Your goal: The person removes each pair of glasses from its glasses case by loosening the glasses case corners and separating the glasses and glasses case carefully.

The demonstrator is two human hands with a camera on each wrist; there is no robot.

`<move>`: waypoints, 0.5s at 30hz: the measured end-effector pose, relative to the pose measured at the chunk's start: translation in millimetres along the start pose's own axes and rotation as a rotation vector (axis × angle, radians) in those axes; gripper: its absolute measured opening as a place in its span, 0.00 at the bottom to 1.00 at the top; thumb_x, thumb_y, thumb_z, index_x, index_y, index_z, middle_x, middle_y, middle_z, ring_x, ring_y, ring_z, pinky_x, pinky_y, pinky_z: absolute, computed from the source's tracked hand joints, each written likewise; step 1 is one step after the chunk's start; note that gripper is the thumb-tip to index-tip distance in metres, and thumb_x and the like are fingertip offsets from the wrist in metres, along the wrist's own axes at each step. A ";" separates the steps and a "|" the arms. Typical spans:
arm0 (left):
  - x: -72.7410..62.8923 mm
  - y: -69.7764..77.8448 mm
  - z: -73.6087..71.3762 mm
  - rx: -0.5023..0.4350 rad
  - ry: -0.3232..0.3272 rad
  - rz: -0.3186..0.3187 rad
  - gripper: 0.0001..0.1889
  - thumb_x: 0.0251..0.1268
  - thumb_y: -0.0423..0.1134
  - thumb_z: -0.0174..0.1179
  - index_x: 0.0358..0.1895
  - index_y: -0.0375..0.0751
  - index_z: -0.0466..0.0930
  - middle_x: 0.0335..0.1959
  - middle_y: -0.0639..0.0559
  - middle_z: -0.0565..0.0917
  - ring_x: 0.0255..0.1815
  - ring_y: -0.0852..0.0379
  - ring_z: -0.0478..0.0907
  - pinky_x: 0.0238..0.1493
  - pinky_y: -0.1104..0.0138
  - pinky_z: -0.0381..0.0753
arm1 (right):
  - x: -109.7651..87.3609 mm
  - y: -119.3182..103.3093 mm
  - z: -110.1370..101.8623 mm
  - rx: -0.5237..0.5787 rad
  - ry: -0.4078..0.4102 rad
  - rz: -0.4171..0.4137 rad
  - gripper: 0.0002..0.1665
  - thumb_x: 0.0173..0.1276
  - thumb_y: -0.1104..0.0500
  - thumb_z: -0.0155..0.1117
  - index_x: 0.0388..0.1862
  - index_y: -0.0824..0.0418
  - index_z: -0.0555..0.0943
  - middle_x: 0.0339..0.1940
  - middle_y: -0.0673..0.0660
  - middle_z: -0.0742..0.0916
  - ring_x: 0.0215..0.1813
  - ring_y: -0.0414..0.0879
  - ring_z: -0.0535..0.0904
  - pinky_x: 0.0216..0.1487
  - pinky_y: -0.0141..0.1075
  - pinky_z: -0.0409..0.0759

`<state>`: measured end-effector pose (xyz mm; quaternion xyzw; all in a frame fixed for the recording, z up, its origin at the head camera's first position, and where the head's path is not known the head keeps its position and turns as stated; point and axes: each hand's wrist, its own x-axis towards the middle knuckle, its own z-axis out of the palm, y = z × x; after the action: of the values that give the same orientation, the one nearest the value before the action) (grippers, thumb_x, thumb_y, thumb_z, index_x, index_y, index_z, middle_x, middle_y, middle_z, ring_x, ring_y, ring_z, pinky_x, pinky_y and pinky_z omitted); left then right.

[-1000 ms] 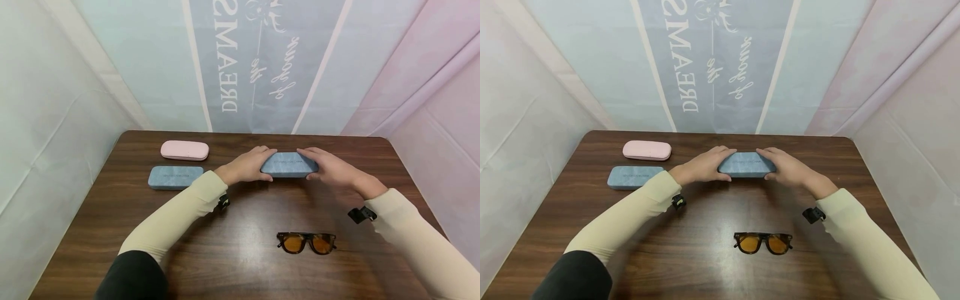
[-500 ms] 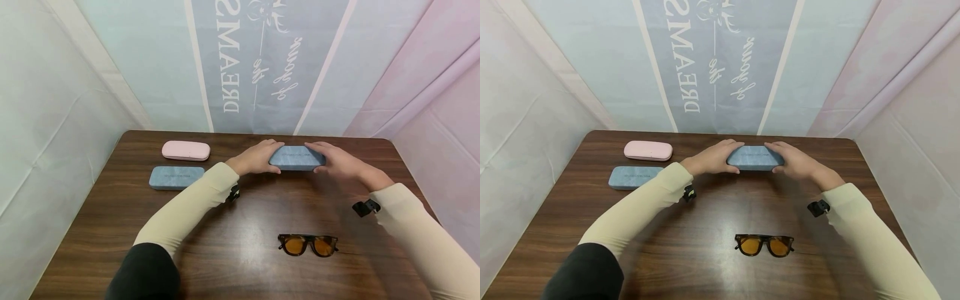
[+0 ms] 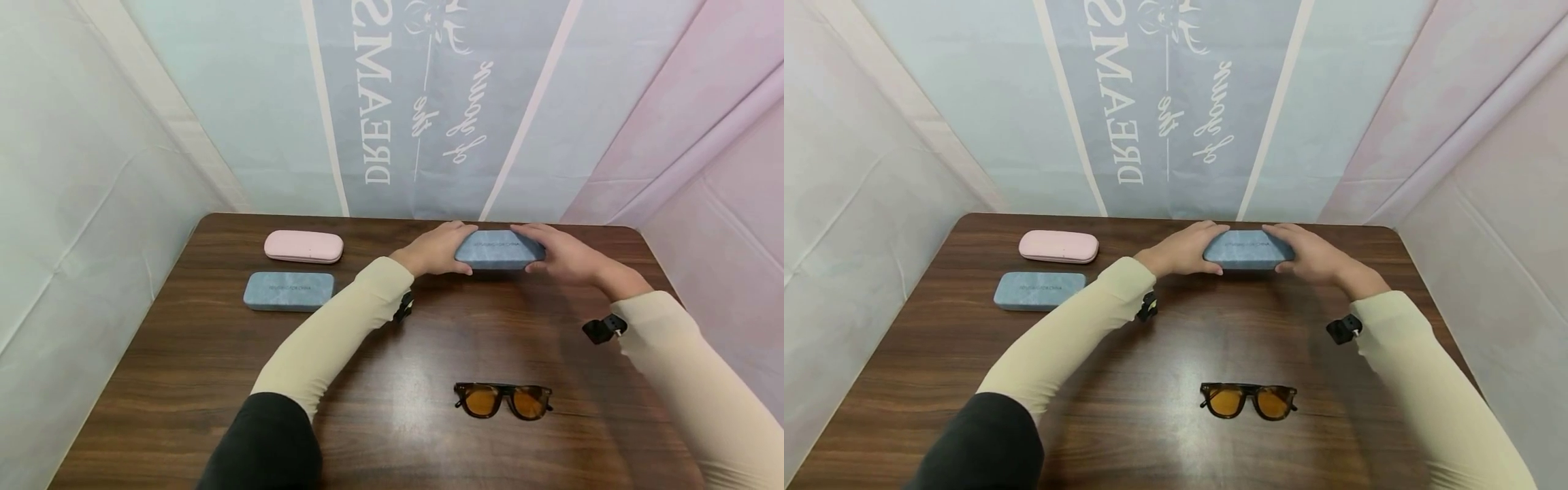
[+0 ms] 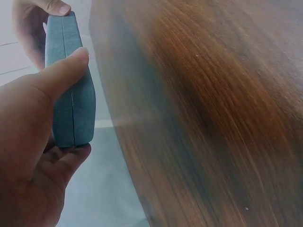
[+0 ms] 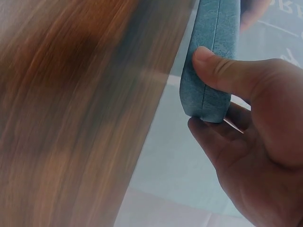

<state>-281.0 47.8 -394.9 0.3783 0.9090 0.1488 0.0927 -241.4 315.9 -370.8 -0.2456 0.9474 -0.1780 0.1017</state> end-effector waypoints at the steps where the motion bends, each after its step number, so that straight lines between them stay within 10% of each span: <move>1: 2.0 0.6 0.6 0.004 -0.001 -0.005 0.47 0.65 0.55 0.70 0.80 0.40 0.56 0.73 0.47 0.68 0.72 0.54 0.65 0.71 0.67 0.63 | -0.1 1.3 -0.4 -0.001 0.000 0.006 0.49 0.65 0.69 0.72 0.80 0.67 0.59 0.76 0.73 0.64 0.74 0.69 0.62 0.63 0.61 0.70; 15: 31.4 8.2 7.0 0.046 -0.015 -0.068 0.47 0.65 0.56 0.69 0.81 0.44 0.54 0.72 0.51 0.69 0.70 0.57 0.67 0.68 0.68 0.67 | 4.3 20.7 -3.8 -0.008 0.005 0.050 0.48 0.64 0.70 0.71 0.80 0.69 0.58 0.75 0.74 0.65 0.73 0.70 0.62 0.68 0.64 0.63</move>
<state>-295.5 77.2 -400.5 0.3501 0.9238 0.1216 0.0959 -255.0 331.8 -375.8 -0.2216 0.9543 -0.1723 0.1027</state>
